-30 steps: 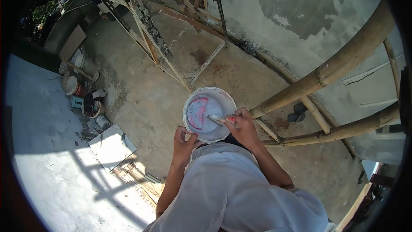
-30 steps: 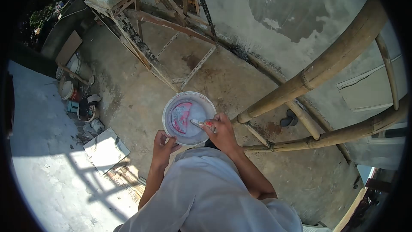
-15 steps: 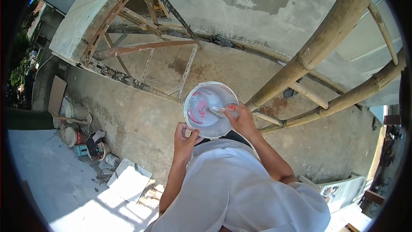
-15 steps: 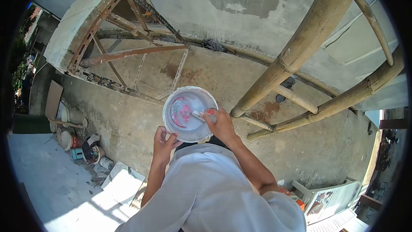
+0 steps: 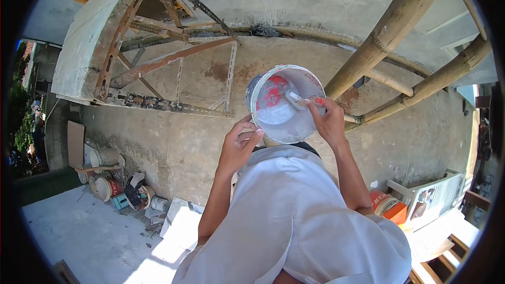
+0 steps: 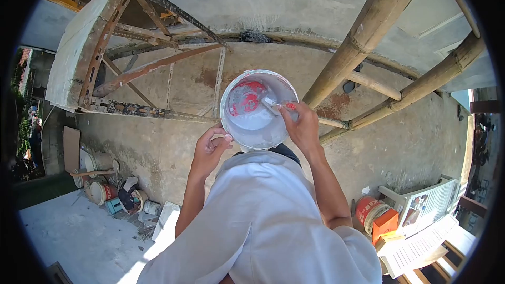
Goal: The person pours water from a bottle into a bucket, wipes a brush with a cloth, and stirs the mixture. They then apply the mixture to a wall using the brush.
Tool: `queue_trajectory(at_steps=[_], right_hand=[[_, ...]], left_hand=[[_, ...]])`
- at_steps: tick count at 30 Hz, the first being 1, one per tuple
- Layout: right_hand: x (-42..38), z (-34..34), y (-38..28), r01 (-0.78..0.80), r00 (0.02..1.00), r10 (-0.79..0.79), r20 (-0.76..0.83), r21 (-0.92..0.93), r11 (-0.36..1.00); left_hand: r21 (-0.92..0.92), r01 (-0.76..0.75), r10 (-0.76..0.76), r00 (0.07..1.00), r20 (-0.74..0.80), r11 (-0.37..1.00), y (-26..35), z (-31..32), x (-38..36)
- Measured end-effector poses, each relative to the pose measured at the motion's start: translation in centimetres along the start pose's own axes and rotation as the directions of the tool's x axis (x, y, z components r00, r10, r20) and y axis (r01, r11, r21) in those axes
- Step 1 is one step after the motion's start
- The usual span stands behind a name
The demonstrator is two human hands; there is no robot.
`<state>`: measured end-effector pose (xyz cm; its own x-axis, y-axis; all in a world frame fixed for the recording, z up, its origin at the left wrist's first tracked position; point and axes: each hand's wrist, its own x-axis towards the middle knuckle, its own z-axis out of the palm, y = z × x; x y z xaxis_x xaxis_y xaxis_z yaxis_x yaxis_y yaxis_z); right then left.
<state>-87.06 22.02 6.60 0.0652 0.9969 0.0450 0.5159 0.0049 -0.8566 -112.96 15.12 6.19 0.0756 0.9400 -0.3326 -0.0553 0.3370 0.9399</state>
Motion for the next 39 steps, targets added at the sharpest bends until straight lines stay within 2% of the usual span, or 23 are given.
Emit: queue_trajectory(at_steps=[1, 4, 7, 10, 13, 16, 20, 23, 25, 27, 29, 32, 35, 39], right_hand=[[0.0, -0.1, -0.3, 0.008, 1.000, -0.008, -0.012, -0.016, 1.000], [-0.2, -0.3, -0.9, 0.011, 0.999, -0.012, -0.037, -0.038, 0.999], [-0.4, -0.1, -1.4, 0.009, 0.999, -0.011, -0.046, -0.034, 0.999], [-0.7, 0.4, -2.1, 0.037, 0.998, -0.040, -0.055, -0.056, 0.998], [-1.0, 0.7, -2.8, 0.039, 0.998, -0.045, -0.052, -0.108, 0.993], [-1.1, 0.8, -3.1, 0.016, 0.999, -0.020, -0.034, -0.104, 0.994], [-1.1, 0.6, -4.0, 0.007, 1.000, -0.006, 0.029, -0.046, 0.999], [-1.3, 0.8, -3.9, 0.110, 0.994, -0.109, 0.016, -0.057, 0.992], [-1.8, 0.7, -4.4, 0.210, 0.971, -0.232, -0.050, -0.273, 0.939], [-2.2, 0.6, -5.3, 0.239, 0.955, -0.285, -0.078, -0.362, 0.901], [-2.3, 0.4, -6.5, 0.219, 0.962, -0.260, -0.089, -0.325, 0.920], [-2.2, 0.2, -6.5, 0.228, 0.972, -0.234, 0.024, -0.342, 0.912], [-1.6, 0.7, -5.8, 0.234, 0.972, -0.219, 0.086, -0.281, 0.931], [-1.0, 1.4, -5.7, 0.246, 0.969, -0.236, 0.068, -0.267, 0.932]], left_hand=[[0.014, -0.023, 0.023, 0.999, 0.032, 1.000, -0.2, -0.4, 0.2], [-0.020, 0.005, -0.005, 1.000, 0.005, 1.000, 0.2, -0.6, 0.4], [-0.020, 0.025, -0.023, 0.995, 0.101, 0.999, 1.9, -0.3, 0.4], [-0.034, -0.063, 0.068, 0.981, 0.181, 0.997, 1.6, 0.7, 1.1], [-0.166, 0.152, -0.126, 0.979, 0.158, 0.974, 3.4, 1.4, 1.3], [-0.142, 0.029, -0.009, 0.991, 0.135, 0.990, 1.8, 0.7, 1.8], [-0.193, 0.082, -0.062, 0.993, 0.103, 0.978, 1.9, 0.7, 1.6], [-0.224, 0.160, -0.145, 0.986, 0.081, 0.961, 2.5, 0.7, 1.5], [-0.262, 0.173, -0.158, 0.984, 0.078, 0.950, 2.7, 0.8, 1.4], [-0.262, 0.175, -0.165, 0.984, 0.062, 0.949, 3.1, 1.0, 1.5], [-0.263, 0.175, -0.167, 0.985, 0.051, 0.949, 3.1, 1.1, 1.5], [-0.261, 0.174, -0.169, 0.985, 0.042, 0.950, 3.1, 1.1, 1.5], [-0.247, 0.171, -0.166, 0.985, 0.043, 0.954, 3.3, 1.2, 1.4], [-0.233, 0.150, -0.145, 0.989, 0.039, 0.961, 2.8, 1.2, 1.3]])
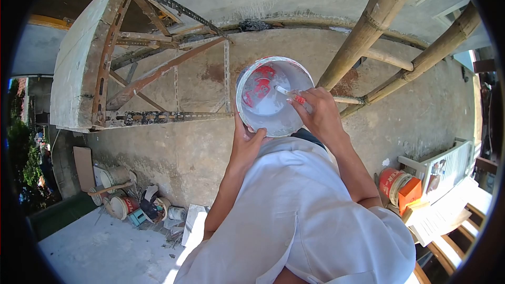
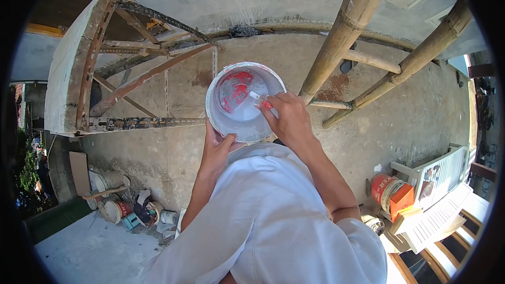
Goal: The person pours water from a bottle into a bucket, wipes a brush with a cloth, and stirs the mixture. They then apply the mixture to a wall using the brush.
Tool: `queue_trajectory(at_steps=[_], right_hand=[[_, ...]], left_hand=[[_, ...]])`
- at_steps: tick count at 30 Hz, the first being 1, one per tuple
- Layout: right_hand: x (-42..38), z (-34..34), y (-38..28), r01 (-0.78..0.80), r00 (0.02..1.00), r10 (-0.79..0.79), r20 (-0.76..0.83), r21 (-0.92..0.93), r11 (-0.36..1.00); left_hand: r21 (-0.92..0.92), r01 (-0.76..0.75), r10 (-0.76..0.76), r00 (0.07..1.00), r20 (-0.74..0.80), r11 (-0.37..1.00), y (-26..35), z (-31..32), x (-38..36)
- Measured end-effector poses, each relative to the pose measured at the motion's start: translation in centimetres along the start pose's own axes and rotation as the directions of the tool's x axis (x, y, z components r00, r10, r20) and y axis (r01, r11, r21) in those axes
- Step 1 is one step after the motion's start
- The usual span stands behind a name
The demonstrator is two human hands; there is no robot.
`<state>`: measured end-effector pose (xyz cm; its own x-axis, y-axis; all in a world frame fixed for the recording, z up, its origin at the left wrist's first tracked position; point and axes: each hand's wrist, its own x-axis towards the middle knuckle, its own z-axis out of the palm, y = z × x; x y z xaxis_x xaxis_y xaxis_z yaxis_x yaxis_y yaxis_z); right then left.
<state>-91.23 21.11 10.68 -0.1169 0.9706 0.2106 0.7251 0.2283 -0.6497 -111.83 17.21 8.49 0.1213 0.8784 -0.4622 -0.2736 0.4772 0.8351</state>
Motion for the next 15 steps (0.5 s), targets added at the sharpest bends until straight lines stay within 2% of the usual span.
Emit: queue_trajectory(at_steps=[8, 15], right_hand=[[1.3, 0.3, -0.6, -0.128, 0.990, 0.127, 0.062, 0.001, 0.992], [1.7, 3.2, 0.0, -0.067, 0.994, 0.067, 0.089, 0.000, 0.998]], left_hand=[[0.009, -0.005, 0.005, 1.000, -0.003, 1.000, 0.2, 0.4, -0.5], [0.022, -0.053, 0.053, 0.999, -0.007, 0.998, -0.3, 0.6, -0.5]])
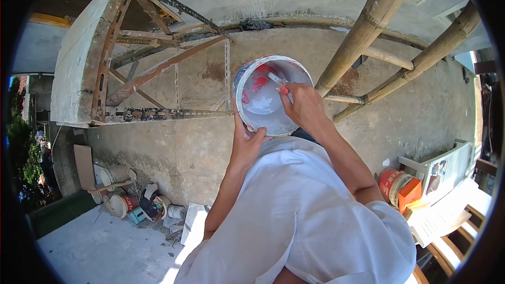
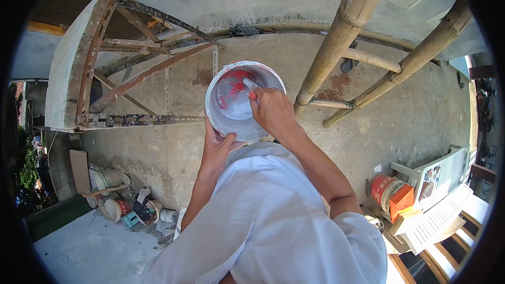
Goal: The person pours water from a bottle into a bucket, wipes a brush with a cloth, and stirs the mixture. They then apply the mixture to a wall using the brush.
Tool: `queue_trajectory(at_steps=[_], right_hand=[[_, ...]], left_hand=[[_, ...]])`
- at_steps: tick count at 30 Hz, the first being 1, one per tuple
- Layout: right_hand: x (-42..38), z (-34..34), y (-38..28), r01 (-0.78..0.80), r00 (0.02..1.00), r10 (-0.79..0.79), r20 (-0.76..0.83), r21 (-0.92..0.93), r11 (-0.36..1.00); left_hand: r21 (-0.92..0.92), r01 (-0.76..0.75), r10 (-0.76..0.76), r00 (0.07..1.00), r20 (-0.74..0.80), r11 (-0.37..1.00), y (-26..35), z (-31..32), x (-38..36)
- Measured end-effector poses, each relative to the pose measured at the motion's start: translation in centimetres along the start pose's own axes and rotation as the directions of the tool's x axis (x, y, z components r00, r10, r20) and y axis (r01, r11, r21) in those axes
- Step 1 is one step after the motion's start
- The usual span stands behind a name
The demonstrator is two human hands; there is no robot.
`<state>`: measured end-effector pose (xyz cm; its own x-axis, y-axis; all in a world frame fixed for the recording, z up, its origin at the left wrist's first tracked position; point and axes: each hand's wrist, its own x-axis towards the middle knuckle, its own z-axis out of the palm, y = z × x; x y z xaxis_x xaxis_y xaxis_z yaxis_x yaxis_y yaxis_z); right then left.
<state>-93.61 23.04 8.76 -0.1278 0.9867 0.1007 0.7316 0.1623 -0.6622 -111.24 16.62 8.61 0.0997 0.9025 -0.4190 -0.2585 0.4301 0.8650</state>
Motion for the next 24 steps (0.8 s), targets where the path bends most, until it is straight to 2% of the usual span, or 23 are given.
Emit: queue_trajectory(at_steps=[4, 8, 13, 17, 20, 23, 24], right_hand=[[-0.3, 1.5, 0.1, 0.034, 0.999, -0.035, 0.022, 0.005, 0.999], [-1.0, 2.4, 0.1, 0.085, 0.993, -0.086, 0.086, 0.012, 0.996], [-1.9, 2.5, -0.5, 0.111, 0.979, -0.126, 0.163, 0.094, 0.989], [-2.6, 3.0, -0.5, 0.149, 0.964, -0.184, 0.194, 0.182, 0.972], [-2.3, 1.8, -1.0, 0.046, 0.954, -0.107, 0.279, 0.214, 0.976], [-1.5, 0.5, -1.1, -0.020, 0.965, -0.034, 0.259, 0.204, 0.979], [-1.2, 0.6, -0.8, 0.024, 0.984, -0.053, 0.171, 0.165, 0.986]], left_hand=[[-0.032, 0.043, -0.043, 0.999, -0.015, 0.999, 0.5, 0.6, -0.3], [-0.001, -0.003, 0.003, 1.000, 0.005, 1.000, -0.1, 0.3, -0.3], [0.011, -0.076, 0.076, 0.997, 0.013, 0.997, -0.9, -0.1, 0.0], [0.004, -0.028, 0.028, 1.000, -0.006, 1.000, -0.6, 0.0, -0.1], [-0.016, -0.003, 0.002, 1.000, -0.031, 1.000, -0.7, -0.1, -0.1], [-0.018, 0.016, -0.017, 0.998, -0.055, 1.000, -0.3, 0.1, -0.3], [-0.021, 0.014, -0.015, 0.998, -0.056, 1.000, -0.4, 0.1, -0.4]])
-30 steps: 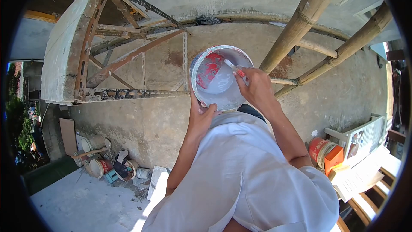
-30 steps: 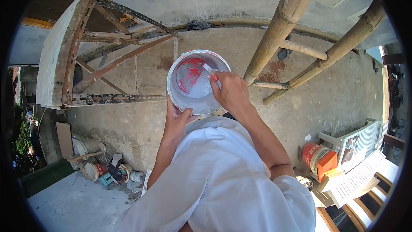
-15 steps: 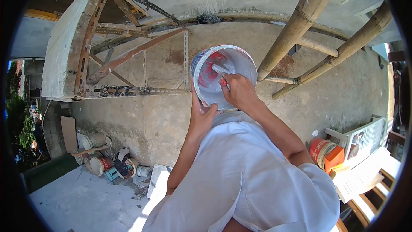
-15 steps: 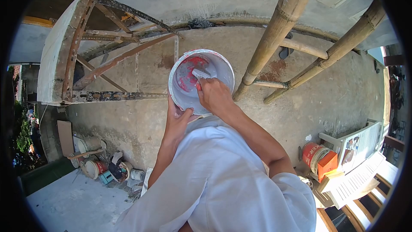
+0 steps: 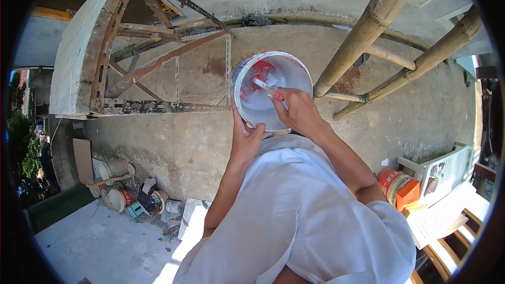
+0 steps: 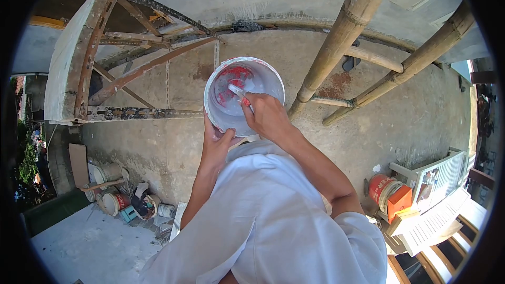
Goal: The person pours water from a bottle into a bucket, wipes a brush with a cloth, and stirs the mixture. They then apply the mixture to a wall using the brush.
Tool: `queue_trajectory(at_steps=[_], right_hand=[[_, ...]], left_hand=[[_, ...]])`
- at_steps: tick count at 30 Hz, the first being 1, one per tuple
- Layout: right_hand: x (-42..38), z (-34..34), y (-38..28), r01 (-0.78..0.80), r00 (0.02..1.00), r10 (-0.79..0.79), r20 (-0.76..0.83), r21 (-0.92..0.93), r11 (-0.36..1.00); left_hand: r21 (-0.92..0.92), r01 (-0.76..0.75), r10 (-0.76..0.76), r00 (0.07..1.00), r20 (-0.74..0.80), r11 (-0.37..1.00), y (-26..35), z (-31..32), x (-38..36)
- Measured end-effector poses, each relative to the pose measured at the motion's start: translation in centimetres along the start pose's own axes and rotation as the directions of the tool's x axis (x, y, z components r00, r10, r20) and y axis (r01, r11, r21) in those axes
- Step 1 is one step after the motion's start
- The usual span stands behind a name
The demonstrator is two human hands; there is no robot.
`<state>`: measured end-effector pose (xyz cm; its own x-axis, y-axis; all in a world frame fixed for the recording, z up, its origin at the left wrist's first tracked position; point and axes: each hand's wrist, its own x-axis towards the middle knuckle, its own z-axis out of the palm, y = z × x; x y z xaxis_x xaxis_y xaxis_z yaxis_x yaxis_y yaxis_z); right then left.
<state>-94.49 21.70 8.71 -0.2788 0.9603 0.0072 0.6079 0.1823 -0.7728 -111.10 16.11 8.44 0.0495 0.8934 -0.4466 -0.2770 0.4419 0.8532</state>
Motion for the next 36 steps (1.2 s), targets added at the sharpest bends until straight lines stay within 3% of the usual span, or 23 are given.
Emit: queue_trajectory(at_steps=[2, 6, 9, 16, 19, 22, 25, 28, 36], right_hand=[[0.8, 0.3, 0.8, 0.064, 0.982, -0.081, -0.169, -0.102, 0.993], [1.1, 1.0, 1.0, -0.068, 0.993, 0.048, -0.106, -0.196, 0.978], [0.2, 2.6, 1.1, 0.011, 0.998, -0.023, -0.058, -0.192, 0.981], [-1.2, 4.3, -1.2, -0.009, 0.992, 0.008, 0.126, 0.009, 1.000], [-0.9, 3.9, -1.9, -0.035, 0.995, 0.028, 0.100, 0.070, 0.997], [-0.4, 1.9, -3.7, -0.117, 0.992, 0.113, 0.062, 0.075, 0.990], [0.2, 2.4, -2.8, 0.051, 0.987, -0.052, -0.150, -0.012, 0.999], [1.1, 2.7, -2.8, 0.085, 0.978, -0.109, -0.178, -0.138, 0.987], [-0.2, 7.5, -4.2, 0.205, 0.978, -0.209, 0.000, -0.192, 0.960]], left_hand=[[-0.009, -0.014, 0.014, 1.000, 0.008, 1.000, -0.2, -0.1, 0.0], [-0.028, -0.058, 0.058, 0.998, 0.026, 0.998, -0.7, -0.3, 0.1], [-0.015, -0.057, 0.057, 0.998, 0.040, 0.998, -0.4, -0.5, 0.0], [-0.088, -0.056, 0.062, 0.996, 0.062, 0.995, -0.1, -1.5, -0.1], [-0.017, -0.101, 0.102, 0.993, 0.063, 0.995, -0.9, -3.0, 0.4], [-0.081, -0.014, 0.018, 0.999, 0.044, 0.997, 0.5, -3.4, -0.3], [-0.093, 0.012, -0.008, 0.999, 0.041, 0.996, 1.2, -3.8, -0.7], [-0.076, -0.067, 0.072, 0.995, 0.072, 0.995, 0.0, -5.0, -0.4], [-0.025, -0.076, 0.079, 0.984, 0.157, 0.997, 0.9, -7.3, -1.3]])
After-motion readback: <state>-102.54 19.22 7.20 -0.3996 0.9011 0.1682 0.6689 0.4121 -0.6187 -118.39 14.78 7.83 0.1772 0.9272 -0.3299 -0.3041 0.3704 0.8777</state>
